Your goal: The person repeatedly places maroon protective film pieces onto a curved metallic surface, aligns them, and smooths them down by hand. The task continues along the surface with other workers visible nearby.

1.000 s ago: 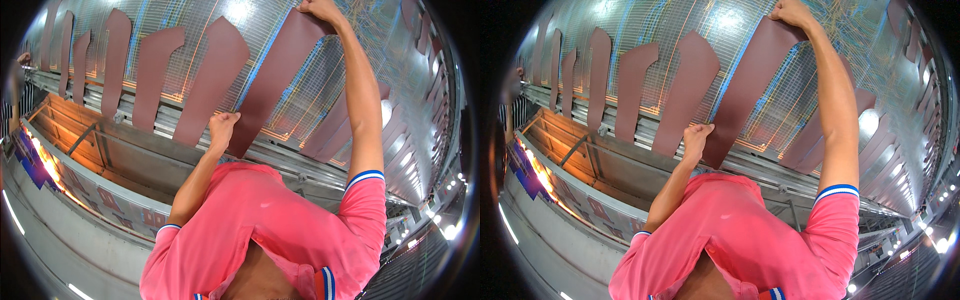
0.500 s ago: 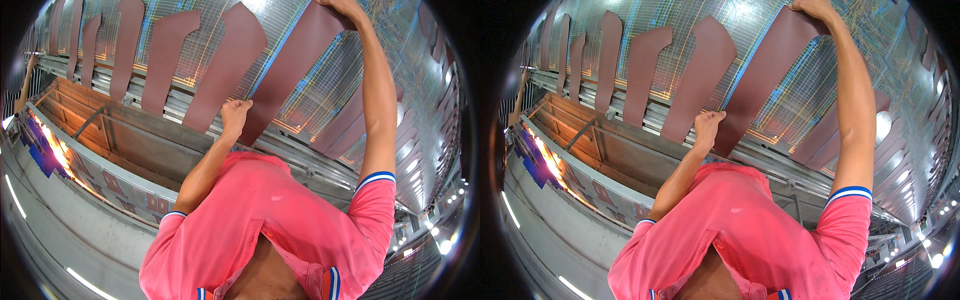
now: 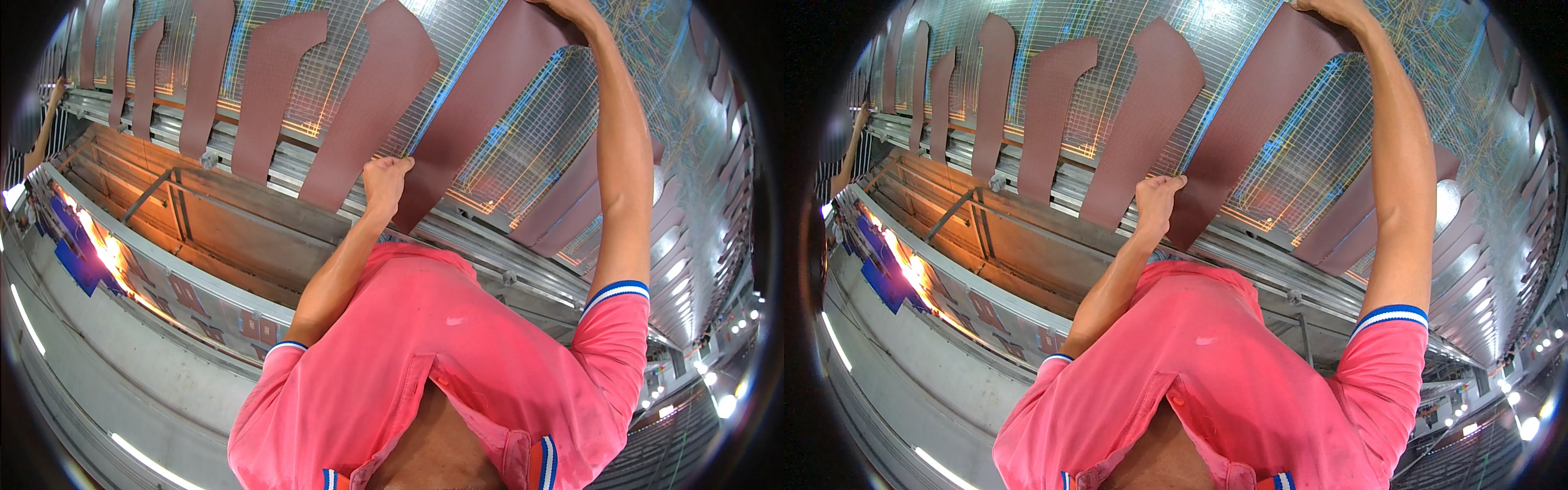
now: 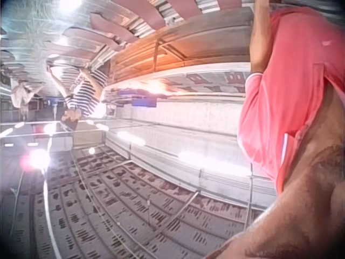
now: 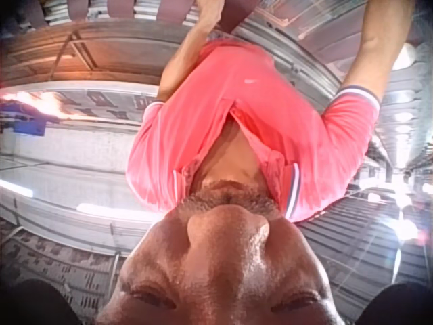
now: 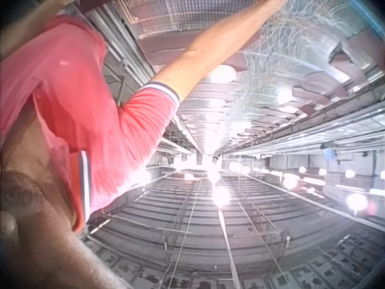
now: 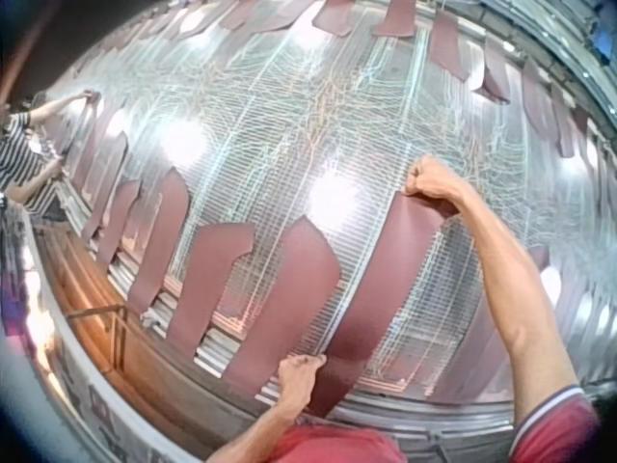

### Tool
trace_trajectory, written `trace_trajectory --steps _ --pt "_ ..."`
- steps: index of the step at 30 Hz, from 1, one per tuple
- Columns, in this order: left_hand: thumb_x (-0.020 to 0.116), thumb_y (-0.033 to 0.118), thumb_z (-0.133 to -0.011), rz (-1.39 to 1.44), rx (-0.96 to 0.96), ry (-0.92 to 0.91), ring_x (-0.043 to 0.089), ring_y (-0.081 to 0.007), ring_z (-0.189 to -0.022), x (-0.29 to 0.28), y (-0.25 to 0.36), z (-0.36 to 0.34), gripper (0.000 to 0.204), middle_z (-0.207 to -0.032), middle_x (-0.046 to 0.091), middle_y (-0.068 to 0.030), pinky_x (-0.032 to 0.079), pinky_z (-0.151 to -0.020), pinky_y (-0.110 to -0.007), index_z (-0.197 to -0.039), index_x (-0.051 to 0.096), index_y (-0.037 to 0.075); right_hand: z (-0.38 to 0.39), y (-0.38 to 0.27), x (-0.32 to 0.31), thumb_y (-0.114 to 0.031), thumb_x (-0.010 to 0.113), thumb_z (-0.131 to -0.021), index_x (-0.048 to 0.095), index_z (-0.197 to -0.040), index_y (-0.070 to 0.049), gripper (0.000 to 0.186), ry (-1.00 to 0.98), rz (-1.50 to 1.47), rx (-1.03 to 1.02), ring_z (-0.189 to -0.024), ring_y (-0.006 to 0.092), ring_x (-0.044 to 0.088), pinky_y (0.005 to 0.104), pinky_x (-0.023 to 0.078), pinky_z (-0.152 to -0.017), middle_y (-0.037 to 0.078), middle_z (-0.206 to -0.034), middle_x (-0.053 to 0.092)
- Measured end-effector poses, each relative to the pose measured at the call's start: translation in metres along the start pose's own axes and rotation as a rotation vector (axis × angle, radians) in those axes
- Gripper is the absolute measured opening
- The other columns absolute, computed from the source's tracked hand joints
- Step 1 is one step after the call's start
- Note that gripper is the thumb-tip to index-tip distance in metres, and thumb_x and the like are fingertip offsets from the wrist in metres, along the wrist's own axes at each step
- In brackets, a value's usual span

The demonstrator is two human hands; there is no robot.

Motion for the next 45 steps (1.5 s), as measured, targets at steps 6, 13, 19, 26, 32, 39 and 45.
trace_trajectory --steps 6,13,19,26,32,39,45 --pt "0.074 0.016 -0.077 0.017 0.042 0.050 0.042 -0.0085 -0.051 -0.001 -0.009 -0.004 0.025 -0.053 0.049 0.0017 0.034 -0.048 -0.032 -0.064 0.066 -0.003 -0.008 -0.009 0.010 -0.015 0.072 -0.069 0.067 -0.065 -0.003 0.013 -0.025 0.005 -0.015 -0.053 0.0158 0.055 0.0350 0.045 -0.052 0.006 -0.057 0.060" --pt "0.074 0.012 -0.078 0.024 0.289 0.076 0.040 -0.0082 -0.053 0.001 -0.003 -0.003 0.024 -0.054 0.045 0.0043 0.034 -0.051 -0.032 -0.064 0.063 -0.004 -0.020 0.012 0.013 -0.036 0.076 -0.069 0.076 -0.078 -0.013 0.024 0.035 0.282 -0.136 -0.083 0.0286 0.068 0.0450 0.052 -0.080 0.011 -0.082 0.073" --pt "0.074 0.010 -0.079 0.050 0.051 0.029 0.036 -0.0040 -0.052 0.000 -0.003 0.002 0.023 -0.056 0.044 0.0081 0.027 -0.049 -0.026 -0.061 0.061 0.003 -0.020 0.004 0.016 -0.034 0.076 -0.068 0.076 -0.078 -0.014 0.022 -0.011 0.252 -0.084 -0.093 0.0301 0.067 0.0462 0.049 -0.086 0.011 -0.087 0.073" --pt "0.072 0.008 -0.080 0.096 0.028 0.019 0.035 -0.0040 -0.053 0.002 -0.006 0.000 0.023 -0.059 0.045 0.0085 0.027 -0.049 -0.026 -0.061 0.060 0.004 -0.011 -0.006 0.013 -0.029 0.080 -0.070 0.073 -0.072 -0.008 0.022 0.002 0.217 -0.077 -0.089 0.0281 0.064 0.0425 0.052 -0.080 0.012 -0.080 0.070" --pt "0.073 0.013 -0.080 0.110 0.061 0.015 0.036 -0.0042 -0.053 0.001 -0.011 -0.002 0.022 -0.056 0.046 0.0072 0.028 -0.048 -0.028 -0.066 0.066 -0.002 -0.009 -0.008 0.014 -0.029 0.078 -0.070 0.073 -0.070 -0.011 0.019 0.000 0.233 -0.067 -0.100 0.0290 0.060 0.0464 0.046 -0.089 0.010 -0.079 0.070" --pt "0.072 0.013 -0.081 0.093 0.084 0.009 0.035 -0.0038 -0.054 0.000 -0.012 -0.006 0.023 -0.056 0.044 0.0072 0.026 -0.048 -0.028 -0.065 0.065 -0.001 0.024 -0.038 0.002 -0.032 0.080 -0.073 0.069 -0.088 -0.006 0.032 0.329 0.538 -0.083 -0.108 0.0286 0.054 0.0495 0.042 -0.093 0.011 -0.099 0.065" --pt "0.071 0.009 -0.080 0.129 0.086 -0.020 0.040 -0.0048 -0.057 0.003 0.007 0.007 0.020 -0.061 0.050 0.0069 0.030 -0.052 -0.026 -0.063 0.063 0.003 0.102 -0.057 0.052 -0.037 0.075 -0.080 0.058 -0.113 -0.003 0.050 0.691 0.593 -0.256 -0.115 0.0345 0.048 0.0534 0.036 -0.099 0.015 -0.122 0.052"
Point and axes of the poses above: each hand's wrist, its own z-axis away from the middle knuckle, its own x-axis out of the palm, y = z × x, the point moved 6 cm from there along -z, towards the middle knuckle
